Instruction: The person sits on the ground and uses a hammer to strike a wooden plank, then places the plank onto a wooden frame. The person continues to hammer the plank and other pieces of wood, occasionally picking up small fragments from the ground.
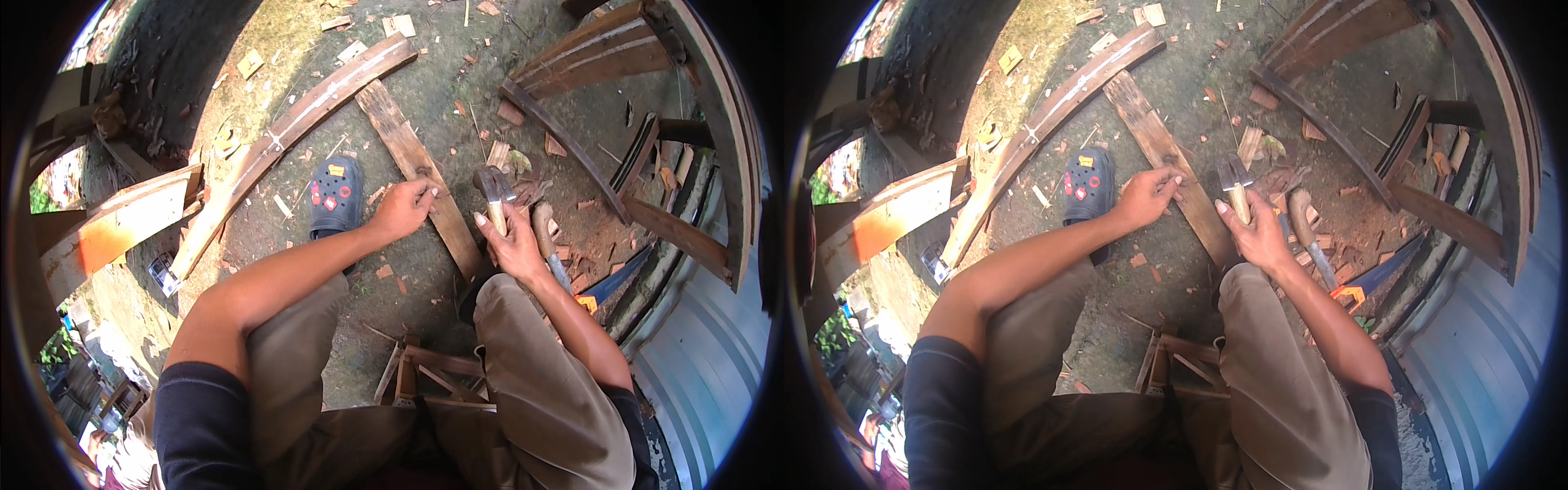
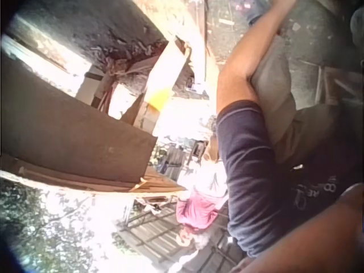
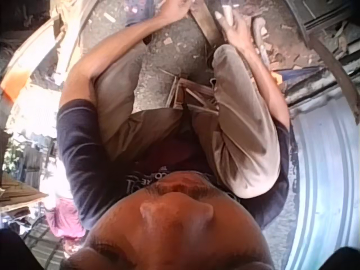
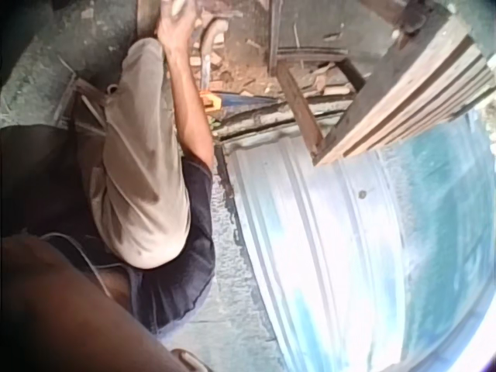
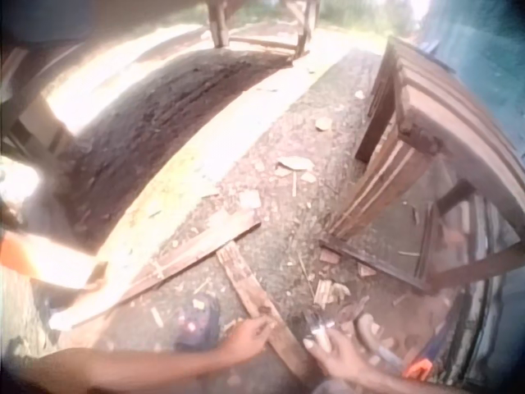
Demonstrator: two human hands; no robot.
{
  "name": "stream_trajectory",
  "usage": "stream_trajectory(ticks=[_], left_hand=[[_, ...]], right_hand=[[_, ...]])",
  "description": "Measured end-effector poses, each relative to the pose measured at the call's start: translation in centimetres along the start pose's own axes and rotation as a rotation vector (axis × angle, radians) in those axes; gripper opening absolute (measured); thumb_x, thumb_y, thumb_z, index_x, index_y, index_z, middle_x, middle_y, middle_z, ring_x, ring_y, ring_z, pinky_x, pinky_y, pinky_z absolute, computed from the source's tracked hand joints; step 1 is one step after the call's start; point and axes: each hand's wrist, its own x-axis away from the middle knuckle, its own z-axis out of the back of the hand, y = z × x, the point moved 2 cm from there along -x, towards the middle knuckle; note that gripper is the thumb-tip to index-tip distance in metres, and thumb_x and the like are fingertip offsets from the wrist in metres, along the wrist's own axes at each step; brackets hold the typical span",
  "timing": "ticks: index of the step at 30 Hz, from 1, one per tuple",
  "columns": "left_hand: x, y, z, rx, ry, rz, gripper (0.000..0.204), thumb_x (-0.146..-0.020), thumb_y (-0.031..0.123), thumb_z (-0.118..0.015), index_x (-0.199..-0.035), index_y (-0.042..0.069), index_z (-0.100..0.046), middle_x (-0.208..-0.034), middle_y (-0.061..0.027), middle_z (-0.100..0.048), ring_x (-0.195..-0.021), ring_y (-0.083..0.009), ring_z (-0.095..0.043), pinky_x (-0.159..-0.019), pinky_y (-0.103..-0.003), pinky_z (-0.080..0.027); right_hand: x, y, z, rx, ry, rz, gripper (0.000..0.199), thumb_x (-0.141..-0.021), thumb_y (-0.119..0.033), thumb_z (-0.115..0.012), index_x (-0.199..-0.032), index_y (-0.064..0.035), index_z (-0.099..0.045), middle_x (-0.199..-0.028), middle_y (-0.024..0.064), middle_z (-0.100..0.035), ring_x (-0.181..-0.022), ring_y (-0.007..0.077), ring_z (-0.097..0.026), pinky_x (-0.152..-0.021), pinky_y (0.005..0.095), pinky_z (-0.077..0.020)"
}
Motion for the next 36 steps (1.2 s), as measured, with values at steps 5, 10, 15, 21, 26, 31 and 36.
stream_trajectory(ticks=[5, 10, 15, 21, 26, 31, 36], left_hand=[[-0.2, 0.2, 1.2, 0.298, -0.133, 0.498, 0.030, -0.104, 0.022, -0.055, -0.117, -0.005, -0.062, -0.098, -0.0129, -0.070, -0.078, -0.0162, -0.069, -0.066, -0.031, -0.058], [-1.1, 0.0, 1.1, 0.595, -0.196, 0.577, 0.026, -0.102, 0.010, -0.049, -0.122, -0.004, -0.060, -0.107, -0.0128, -0.069, -0.086, -0.0163, -0.067, -0.078, -0.032, -0.057], [-1.6, 0.3, 1.2, 0.633, -0.267, 0.575, 0.028, -0.104, 0.012, -0.044, -0.123, 0.000, -0.061, -0.110, -0.0076, -0.070, -0.085, -0.0120, -0.063, -0.073, -0.027, -0.050], [-1.5, 0.4, 0.9, 0.622, -0.290, 0.610, 0.033, -0.107, 0.023, -0.045, -0.127, 0.003, -0.061, -0.111, -0.0036, -0.069, -0.077, -0.0085, -0.056, -0.066, -0.024, -0.044], [-1.3, -0.5, 0.4, 0.716, -0.246, 0.635, 0.032, -0.108, 0.023, -0.043, -0.122, 0.002, -0.062, -0.098, -0.0021, -0.070, -0.075, -0.0102, -0.057, -0.066, -0.026, -0.043], [-1.0, 0.3, -0.6, 0.764, -0.068, 0.704, 0.032, -0.107, 0.026, -0.046, -0.119, 0.001, -0.062, -0.087, -0.0024, -0.066, -0.073, -0.0106, -0.058, -0.065, -0.026, -0.046], [-1.0, 0.2, -1.1, 0.670, 0.022, 0.656, 0.030, -0.106, 0.026, -0.048, -0.108, 0.001, -0.064, -0.086, -0.0078, -0.069, -0.066, -0.0132, -0.060, -0.059, -0.029, -0.047]], right_hand=[[0.3, 0.0, 0.1, -0.042, 0.022, 0.003, 0.032, -0.099, -0.031, -0.067, -0.109, -0.0024, -0.057, -0.060, -0.0059, -0.048, -0.046, 0.0044, -0.042, -0.041, 0.0250, -0.0317], [0.1, 0.8, -0.4, -0.047, -0.014, -0.066, 0.028, -0.099, -0.027, -0.066, -0.109, -0.0039, -0.053, -0.062, -0.0045, -0.048, -0.043, 0.0062, -0.044, -0.038, 0.0245, -0.0367], [-1.3, 3.0, -1.3, 0.125, 0.070, 0.020, 0.037, -0.093, -0.034, -0.073, -0.099, -0.0013, -0.056, -0.068, 0.0004, -0.051, -0.060, 0.0101, -0.046, -0.052, 0.0305, -0.0400], [-3.5, 1.5, -4.0, 0.045, 0.080, 0.033, 0.036, -0.087, -0.027, -0.079, -0.099, 0.0005, -0.059, -0.083, 0.0079, -0.065, -0.076, 0.0148, -0.058, -0.069, 0.0344, -0.0495], [-4.4, 1.2, -5.3, -0.103, 0.086, 0.061, 0.033, -0.086, -0.019, -0.079, -0.104, 0.0014, -0.061, -0.088, 0.0091, -0.069, -0.080, 0.0147, -0.063, -0.072, 0.0336, -0.0515], [-5.3, 2.0, -5.2, -0.006, 0.126, 0.076, 0.033, -0.085, -0.017, -0.080, -0.106, 0.0013, -0.061, -0.088, 0.0091, -0.069, -0.081, 0.0147, -0.064, -0.074, 0.0340, -0.0518], [-5.6, 2.7, -4.7, 0.108, 0.102, 0.121, 0.036, -0.086, -0.024, -0.079, -0.107, 0.0006, -0.061, -0.088, 0.0119, -0.069, -0.081, 0.0196, -0.065, -0.074, 0.0374, -0.0515]])
